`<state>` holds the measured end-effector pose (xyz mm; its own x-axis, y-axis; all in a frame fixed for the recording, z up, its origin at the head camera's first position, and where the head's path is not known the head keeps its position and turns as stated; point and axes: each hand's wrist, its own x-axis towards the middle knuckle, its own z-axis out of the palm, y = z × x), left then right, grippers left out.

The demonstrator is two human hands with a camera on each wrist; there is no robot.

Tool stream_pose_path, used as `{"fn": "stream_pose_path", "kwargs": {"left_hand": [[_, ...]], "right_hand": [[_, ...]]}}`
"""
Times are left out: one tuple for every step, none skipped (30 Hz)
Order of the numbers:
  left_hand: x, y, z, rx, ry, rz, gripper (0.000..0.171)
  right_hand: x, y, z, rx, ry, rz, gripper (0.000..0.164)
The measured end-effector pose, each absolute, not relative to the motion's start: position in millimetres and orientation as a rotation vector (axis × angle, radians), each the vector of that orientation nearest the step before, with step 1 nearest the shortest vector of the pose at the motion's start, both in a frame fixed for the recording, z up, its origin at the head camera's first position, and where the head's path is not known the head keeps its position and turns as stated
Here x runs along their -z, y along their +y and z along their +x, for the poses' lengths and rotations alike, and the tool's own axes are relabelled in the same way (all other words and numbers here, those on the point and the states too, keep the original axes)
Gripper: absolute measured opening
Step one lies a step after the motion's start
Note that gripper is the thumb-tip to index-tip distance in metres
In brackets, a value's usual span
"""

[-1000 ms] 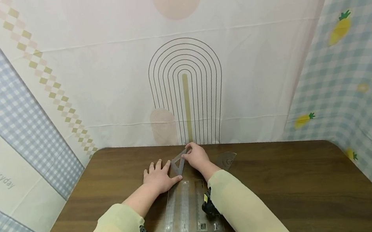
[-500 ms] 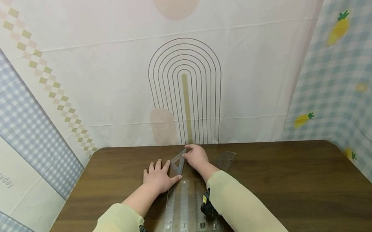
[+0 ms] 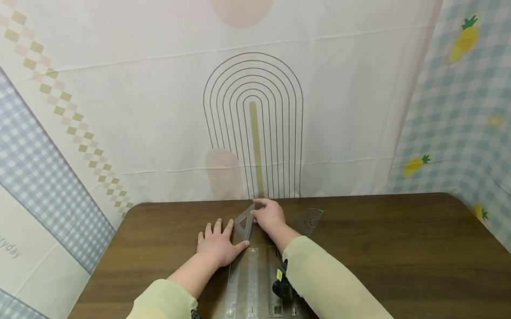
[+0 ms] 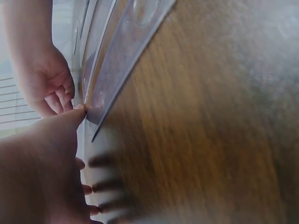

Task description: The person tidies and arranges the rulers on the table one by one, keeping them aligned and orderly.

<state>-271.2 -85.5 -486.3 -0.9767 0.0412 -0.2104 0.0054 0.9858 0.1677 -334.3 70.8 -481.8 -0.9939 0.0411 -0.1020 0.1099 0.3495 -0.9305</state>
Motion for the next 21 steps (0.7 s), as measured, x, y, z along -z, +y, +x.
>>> {"fn": "stream_pose_path", "kwargs": {"left_hand": [[485, -85, -270, -0.247, 2.917, 0.038, 0.087], [484, -85, -269, -0.251, 2.918, 0.041, 0.087], [482, -84, -268, -0.249, 2.921, 0.045, 0.087], [481, -84, -267, -0.250, 2.925, 0.051, 0.087], [480, -84, -267, -0.253, 2.931, 0.058, 0.086], [479, -84, -266, -0.249, 2.933, 0.061, 0.086], [478, -83, -265, -0.246, 2.936, 0.066, 0.086], [478, -83, -265, -0.246, 2.938, 0.071, 0.086], [477, -83, -264, -0.244, 2.942, 0.077, 0.086], [477, -82, -264, -0.246, 2.945, 0.082, 0.086], [476, -82, -264, -0.245, 2.949, 0.086, 0.086], [476, -81, -263, -0.246, 2.952, 0.090, 0.086], [475, -81, -263, -0.245, 2.955, 0.095, 0.086], [475, -80, -263, -0.245, 2.957, 0.099, 0.086], [474, -80, -263, -0.244, 2.959, 0.103, 0.086], [474, -79, -262, -0.247, 2.963, 0.108, 0.086], [474, -79, -262, -0.248, 2.967, 0.115, 0.086], [474, -79, -263, -0.247, 2.968, 0.121, 0.087], [474, -78, -263, -0.242, 2.970, 0.129, 0.087], [474, -78, -263, -0.240, 2.974, 0.139, 0.087], [474, -77, -263, -0.236, 2.976, 0.150, 0.087]], "right_hand": [[482, 71, -334, 1.769, 2.515, 0.151, 0.042], [483, 72, -334, 1.785, 2.499, 0.159, 0.042], [483, 72, -334, 1.800, 2.486, 0.168, 0.042], [483, 73, -334, 1.816, 2.472, 0.179, 0.042], [483, 73, -333, 1.832, 2.460, 0.187, 0.043], [484, 74, -333, 1.851, 2.449, 0.196, 0.043], [483, 74, -332, 1.870, 2.438, 0.205, 0.043], [483, 75, -331, 1.895, 2.425, 0.211, 0.043], [483, 76, -330, 1.917, 2.413, 0.215, 0.043], [483, 76, -329, 1.937, 2.403, 0.218, 0.043], [483, 77, -328, 1.958, 2.393, 0.218, 0.043], [482, 78, -328, 1.977, 2.382, 0.221, 0.044], [482, 79, -327, 1.991, 2.371, 0.227, 0.044], [482, 80, -326, 2.005, 2.360, 0.232, 0.044], [482, 80, -326, 2.015, 2.351, 0.236, 0.044], [482, 81, -326, 2.028, 2.340, 0.240, 0.044], [482, 82, -325, 2.041, 2.327, 0.246, 0.044], [482, 84, -325, 2.054, 2.314, 0.256, 0.044], [482, 84, -325, 2.068, 2.301, 0.263, 0.044], [482, 86, -324, 2.081, 2.290, 0.270, 0.044], [482, 87, -323, 2.089, 2.283, 0.277, 0.044]]}}
